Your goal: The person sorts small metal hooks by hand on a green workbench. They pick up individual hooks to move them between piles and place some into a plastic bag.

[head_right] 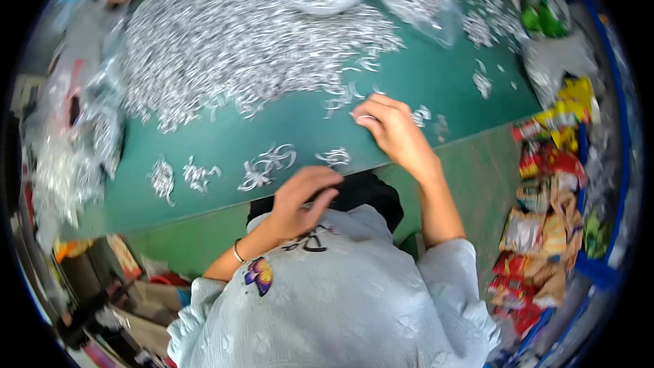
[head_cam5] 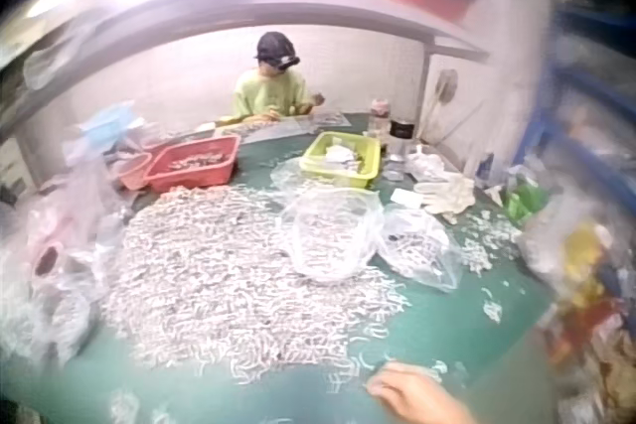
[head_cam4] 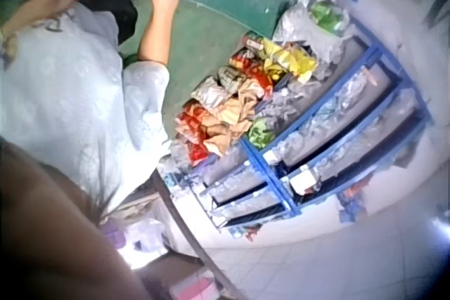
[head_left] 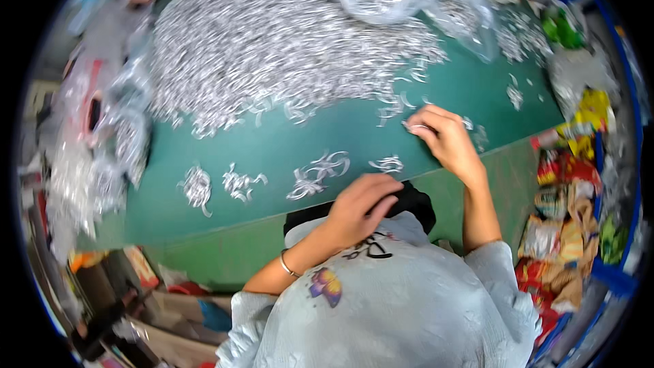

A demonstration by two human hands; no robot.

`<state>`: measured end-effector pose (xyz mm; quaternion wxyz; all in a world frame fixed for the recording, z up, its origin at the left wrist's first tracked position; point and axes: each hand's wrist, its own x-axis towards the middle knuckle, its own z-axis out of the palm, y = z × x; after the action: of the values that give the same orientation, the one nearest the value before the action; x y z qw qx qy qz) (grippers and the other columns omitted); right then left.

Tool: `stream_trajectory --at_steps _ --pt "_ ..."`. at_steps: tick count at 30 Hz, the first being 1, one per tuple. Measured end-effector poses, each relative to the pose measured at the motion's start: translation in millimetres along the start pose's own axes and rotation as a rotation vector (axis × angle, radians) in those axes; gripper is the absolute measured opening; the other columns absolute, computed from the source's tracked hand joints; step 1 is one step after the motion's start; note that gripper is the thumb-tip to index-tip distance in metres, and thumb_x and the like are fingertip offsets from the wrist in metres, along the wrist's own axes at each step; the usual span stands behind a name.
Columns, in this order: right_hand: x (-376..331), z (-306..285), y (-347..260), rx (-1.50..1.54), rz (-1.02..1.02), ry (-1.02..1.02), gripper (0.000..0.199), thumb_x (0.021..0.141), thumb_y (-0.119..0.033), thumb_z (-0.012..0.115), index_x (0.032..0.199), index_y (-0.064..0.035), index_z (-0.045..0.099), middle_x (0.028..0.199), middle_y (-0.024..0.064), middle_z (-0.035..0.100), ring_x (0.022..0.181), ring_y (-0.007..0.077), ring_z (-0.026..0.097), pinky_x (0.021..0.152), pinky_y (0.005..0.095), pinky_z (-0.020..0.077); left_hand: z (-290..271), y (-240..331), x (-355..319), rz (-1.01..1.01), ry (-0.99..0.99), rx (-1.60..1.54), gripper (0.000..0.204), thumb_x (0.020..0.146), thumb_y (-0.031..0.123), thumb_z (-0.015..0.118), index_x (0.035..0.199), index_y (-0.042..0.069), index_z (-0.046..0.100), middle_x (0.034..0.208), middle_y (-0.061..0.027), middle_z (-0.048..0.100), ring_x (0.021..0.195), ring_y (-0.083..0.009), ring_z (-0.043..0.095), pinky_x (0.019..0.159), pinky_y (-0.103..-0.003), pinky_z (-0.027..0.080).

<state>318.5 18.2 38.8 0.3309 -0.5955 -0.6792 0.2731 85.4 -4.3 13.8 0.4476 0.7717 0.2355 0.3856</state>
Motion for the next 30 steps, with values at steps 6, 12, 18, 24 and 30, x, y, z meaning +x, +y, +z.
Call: stream_trajectory --at_steps 6,12,18,24,30 --pt "-3 22 -50 0.363 0.09 -0.129 0.012 0.081 0.009 0.067 0.092 0.0034 0.07 0.085 0.0091 0.066 0.072 0.0156 0.064 0.062 0.0274 0.0505 -16 6 -19 -0.548 -0.246 -0.619 0.032 0.094 0.0 0.058 0.126 -0.001 0.059 0.104 -0.0143 0.069 0.096 -0.0205 0.068 0.088 -0.032 0.054" --pt "31 93 -86 0.407 -0.071 -0.282 0.011 0.082 0.008 0.068 0.093 0.0059 0.07 0.089 0.0087 0.067 0.072 0.0131 0.063 0.063 0.0243 0.0518 -16 -1 -28 -0.489 -0.353 -0.487 0.027 0.092 0.003 0.061 0.119 -0.003 0.062 0.105 -0.0146 0.069 0.097 -0.0222 0.068 0.09 -0.033 0.054" --pt "54 129 -106 0.467 -0.028 -0.435 0.01 0.085 0.008 0.065 0.095 0.0066 0.068 0.089 0.0091 0.065 0.074 0.0124 0.063 0.064 0.0254 0.0519 -22 -11 -40 -0.417 -0.297 -0.424 0.028 0.09 0.006 0.065 0.118 -0.001 0.061 0.1 -0.0127 0.069 0.091 -0.024 0.068 0.083 -0.035 0.054" --pt "102 172 -137 0.46 0.003 -0.558 0.012 0.088 0.007 0.061 0.099 0.0073 0.067 0.089 0.0079 0.064 0.074 0.0118 0.063 0.066 0.0259 0.0522 -6 -31 -52 -0.361 -0.259 -0.457 0.034 0.09 0.006 0.065 0.123 -0.001 0.059 0.101 -0.013 0.069 0.09 -0.0228 0.068 0.083 -0.035 0.055" --pt "135 224 -153 0.446 0.001 -0.539 0.013 0.088 0.004 0.063 0.1 0.0031 0.068 0.092 0.0096 0.066 0.076 0.015 0.066 0.068 0.0277 0.0529 -10 -35 -59 -0.323 -0.211 -0.493 0.031 0.09 0.005 0.066 0.119 -0.001 0.06 0.1 -0.013 0.069 0.091 -0.0226 0.069 0.081 -0.036 0.056"
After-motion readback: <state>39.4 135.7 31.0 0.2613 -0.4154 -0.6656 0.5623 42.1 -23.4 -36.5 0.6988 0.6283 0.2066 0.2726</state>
